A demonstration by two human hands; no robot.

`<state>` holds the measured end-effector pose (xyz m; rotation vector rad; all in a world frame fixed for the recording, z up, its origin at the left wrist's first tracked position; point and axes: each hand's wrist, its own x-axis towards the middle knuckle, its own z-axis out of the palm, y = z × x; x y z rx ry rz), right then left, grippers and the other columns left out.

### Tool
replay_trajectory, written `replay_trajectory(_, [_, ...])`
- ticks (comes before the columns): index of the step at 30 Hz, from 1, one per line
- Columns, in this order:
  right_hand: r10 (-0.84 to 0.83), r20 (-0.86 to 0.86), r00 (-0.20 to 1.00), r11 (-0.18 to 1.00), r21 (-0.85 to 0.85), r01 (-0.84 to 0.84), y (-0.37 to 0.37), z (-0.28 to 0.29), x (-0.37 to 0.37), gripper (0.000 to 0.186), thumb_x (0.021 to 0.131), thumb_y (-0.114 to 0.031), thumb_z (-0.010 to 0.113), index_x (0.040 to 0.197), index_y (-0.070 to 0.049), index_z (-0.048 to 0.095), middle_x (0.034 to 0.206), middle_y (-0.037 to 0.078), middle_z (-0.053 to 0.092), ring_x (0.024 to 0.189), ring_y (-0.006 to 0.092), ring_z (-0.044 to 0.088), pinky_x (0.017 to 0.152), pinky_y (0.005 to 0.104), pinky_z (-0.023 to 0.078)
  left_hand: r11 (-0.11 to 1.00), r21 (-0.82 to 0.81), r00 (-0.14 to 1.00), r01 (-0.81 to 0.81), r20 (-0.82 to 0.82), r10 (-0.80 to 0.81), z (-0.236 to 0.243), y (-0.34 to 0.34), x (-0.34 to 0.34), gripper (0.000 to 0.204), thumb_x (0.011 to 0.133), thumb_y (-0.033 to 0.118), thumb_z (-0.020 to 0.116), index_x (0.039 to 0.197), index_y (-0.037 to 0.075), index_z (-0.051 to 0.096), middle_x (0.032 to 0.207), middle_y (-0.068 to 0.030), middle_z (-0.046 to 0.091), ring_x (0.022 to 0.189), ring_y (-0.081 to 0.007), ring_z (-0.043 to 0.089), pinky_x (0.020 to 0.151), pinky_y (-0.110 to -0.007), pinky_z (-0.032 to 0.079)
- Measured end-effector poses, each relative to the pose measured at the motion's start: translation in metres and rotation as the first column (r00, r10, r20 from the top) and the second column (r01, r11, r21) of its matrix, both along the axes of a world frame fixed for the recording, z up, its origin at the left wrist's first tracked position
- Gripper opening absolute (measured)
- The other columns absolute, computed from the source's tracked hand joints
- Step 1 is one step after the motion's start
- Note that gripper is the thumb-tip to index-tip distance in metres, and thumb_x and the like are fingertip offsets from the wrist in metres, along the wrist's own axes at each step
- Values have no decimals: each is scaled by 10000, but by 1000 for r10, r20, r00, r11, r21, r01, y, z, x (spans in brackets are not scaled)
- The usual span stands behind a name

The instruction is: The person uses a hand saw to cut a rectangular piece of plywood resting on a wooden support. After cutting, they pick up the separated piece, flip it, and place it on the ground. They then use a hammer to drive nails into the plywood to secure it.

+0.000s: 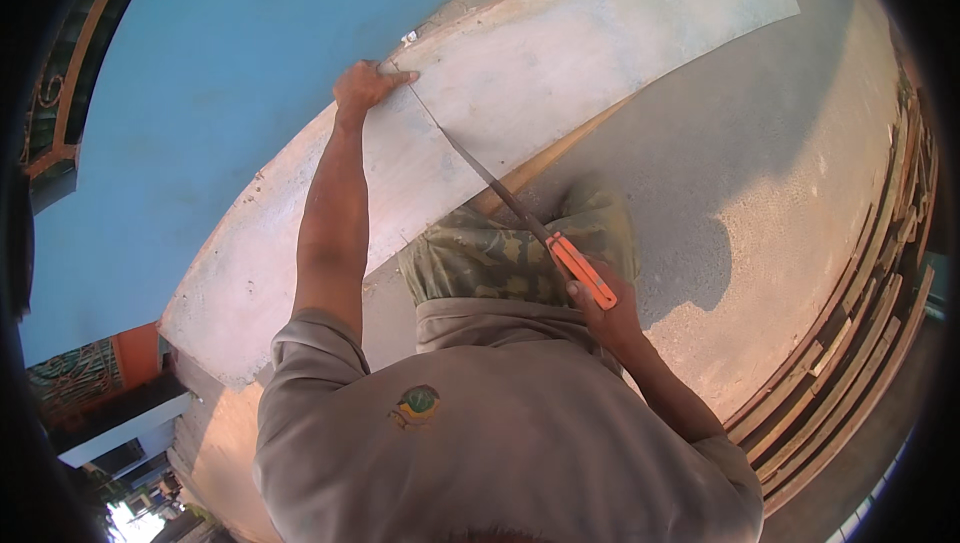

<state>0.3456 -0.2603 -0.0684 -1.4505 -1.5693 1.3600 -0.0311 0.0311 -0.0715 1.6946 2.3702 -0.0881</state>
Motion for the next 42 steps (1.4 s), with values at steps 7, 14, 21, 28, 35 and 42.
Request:
replay_trajectory(7, [7, 39, 999, 998, 62, -10, 126, -36, -110, 461, 930, -416, 614, 1075, 22, 623, 763, 197, 607, 721, 286, 591, 701, 408, 482, 997, -59, 998, -45, -42, 42, 9, 7, 20, 837, 625, 735, 722, 1169, 101, 676, 1096, -91, 705, 1059, -277, 653, 889, -391, 514])
replay_trajectory(14, [-27, -24, 999, 1000, 15, 27, -6, 7, 2, 482, 965, -437, 550, 1192, -18, 622, 904, 116, 657, 791, 236, 636, 746, 386, 498, 999, -44, 999, 2, 49, 0, -9, -4, -8, 874, 612, 752, 720, 1181, 90, 667, 1115, -111, 694, 1073, -285, 647, 899, -399, 508])
replay_trajectory(21, [-38, 2, 999, 985, 167, 37, 137, -64, -121, 444, 924, -414, 627, 1075, 3, 636, 774, 189, 636, 789, 348, 639, 715, 411, 493, 997, 54, 996, 61, -64, -57, -6, 13, 10, 820, 583, 775, 733, 989, 62, 724, 977, -101, 726, 947, -248, 694, 820, -366, 540])
replay_trajectory(28, [26, -81, 996, 997, -66, -32, 60, -8, -65, 457, 940, -398, 597, 1214, -31, 597, 1024, 179, 643, 913, 311, 631, 842, 393, 482, 998, 37, 997, 45, -69, -42, -14, 8, -8, 866, 633, 773, 691, 1190, 109, 674, 1106, -115, 698, 1054, -297, 652, 890, -413, 518])
replay_trajectory(35, [-61, -84, 995, 998, -8, 60, 33, -7, -38, 435, 948, -358, 604, 1176, 12, 622, 936, 153, 672, 891, 241, 654, 794, 340, 495, 999, -21, 999, 46, -7, -46, -4, 4, -2, 902, 620, 754, 718, 1239, 102, 639, 1107, -135, 693, 1065, -302, 648, 887, -416, 519])
replay_trajectory(42, [-11, -26, 1000, 999, 35, 12, 92, -30, -76, 443, 949, -414, 611, 1108, -1, 626, 826, 86, 600, 752, 156, 539, 695, 333, 464, 996, 66, 996, 60, -76, -55, -8, 6, 3, 813, 589, 767, 735, 1014, 75, 710, 981, -100, 719, 956, -265, 685, 814, -386, 543])
